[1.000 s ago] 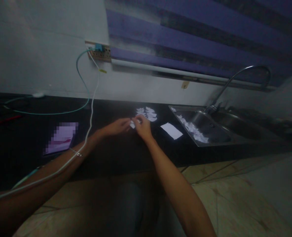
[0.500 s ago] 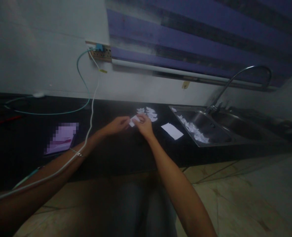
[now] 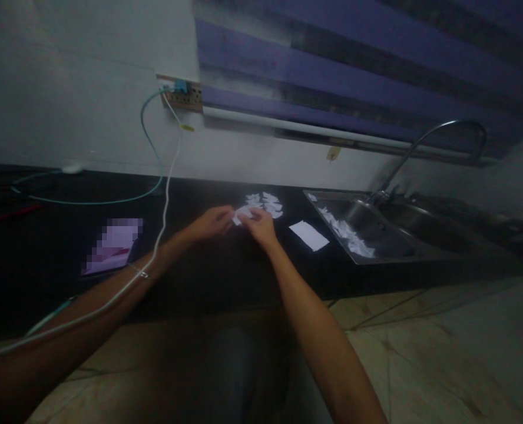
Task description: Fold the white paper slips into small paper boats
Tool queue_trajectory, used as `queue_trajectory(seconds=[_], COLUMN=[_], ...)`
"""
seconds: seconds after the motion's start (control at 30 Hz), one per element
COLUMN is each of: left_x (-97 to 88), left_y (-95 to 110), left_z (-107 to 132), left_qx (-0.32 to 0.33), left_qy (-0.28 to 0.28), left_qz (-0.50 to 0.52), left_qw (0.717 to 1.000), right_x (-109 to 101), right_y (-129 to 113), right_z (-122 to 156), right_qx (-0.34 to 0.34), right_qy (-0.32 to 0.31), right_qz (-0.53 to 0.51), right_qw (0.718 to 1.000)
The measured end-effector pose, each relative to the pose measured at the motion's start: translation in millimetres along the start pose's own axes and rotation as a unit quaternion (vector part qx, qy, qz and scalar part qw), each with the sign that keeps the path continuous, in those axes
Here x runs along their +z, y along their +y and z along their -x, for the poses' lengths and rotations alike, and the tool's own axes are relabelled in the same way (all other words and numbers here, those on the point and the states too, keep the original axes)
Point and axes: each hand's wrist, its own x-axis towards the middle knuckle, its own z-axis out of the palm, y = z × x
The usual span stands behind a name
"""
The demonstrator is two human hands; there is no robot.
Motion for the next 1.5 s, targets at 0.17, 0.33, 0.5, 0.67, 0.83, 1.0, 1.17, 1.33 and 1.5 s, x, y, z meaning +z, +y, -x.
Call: queue_trajectory(seconds=[0.17,0.33,0.5,0.67,0.83,1.0,1.17,1.33,1.5], left_x=[0.0,-3.7,-2.8,2.0,3.8,0.0,-3.9,-0.2,1.5], left_y=[-2.4,-4.8,-7.7,-11.0,-13.2,-12.0,-9.9,-8.8,-11.1], left_z=[-1.5,-1.8,-3.7,-10.1,-13.5,-12.5,-9.9,-6.8,-6.6], left_qx=[-0.029,-0.014,-0.013,-0.094,-0.144,-0.098,-0.089,-0.052,-0.056], left_qy=[0.016,0.033,0.043,0.054,0.007,0.034,0.051,0.005,-0.009], left_qz=[0.078,0.088,0.096,0.152,0.173,0.163,0.145,0.096,0.053], left_qw=[0.996,0.995,0.994,0.982,0.974,0.981,0.984,0.994,0.997], right_x=[-1.1,-1.6,-3.3,-1.5,-3.5,-4.1,-0.7,1.0,1.5], right_y=[-0.6,1.1,1.1,-1.9,6.7,5.4,-0.6,3.8,6.3], right_z=[0.8,0.5,0.6,6.1,7.1,8.2,8.8,4.4,1.6], right_qx=[-0.019,-0.056,-0.110,-0.156,-0.223,-0.248,-0.191,-0.137,-0.117], right_qy=[0.023,0.002,-0.001,0.028,0.020,-0.028,-0.014,0.008,0.031], right_qz=[0.004,0.016,0.096,0.131,0.241,0.300,0.206,0.161,0.121], right_qw=[1.000,0.998,0.989,0.979,0.944,0.921,0.959,0.977,0.985])
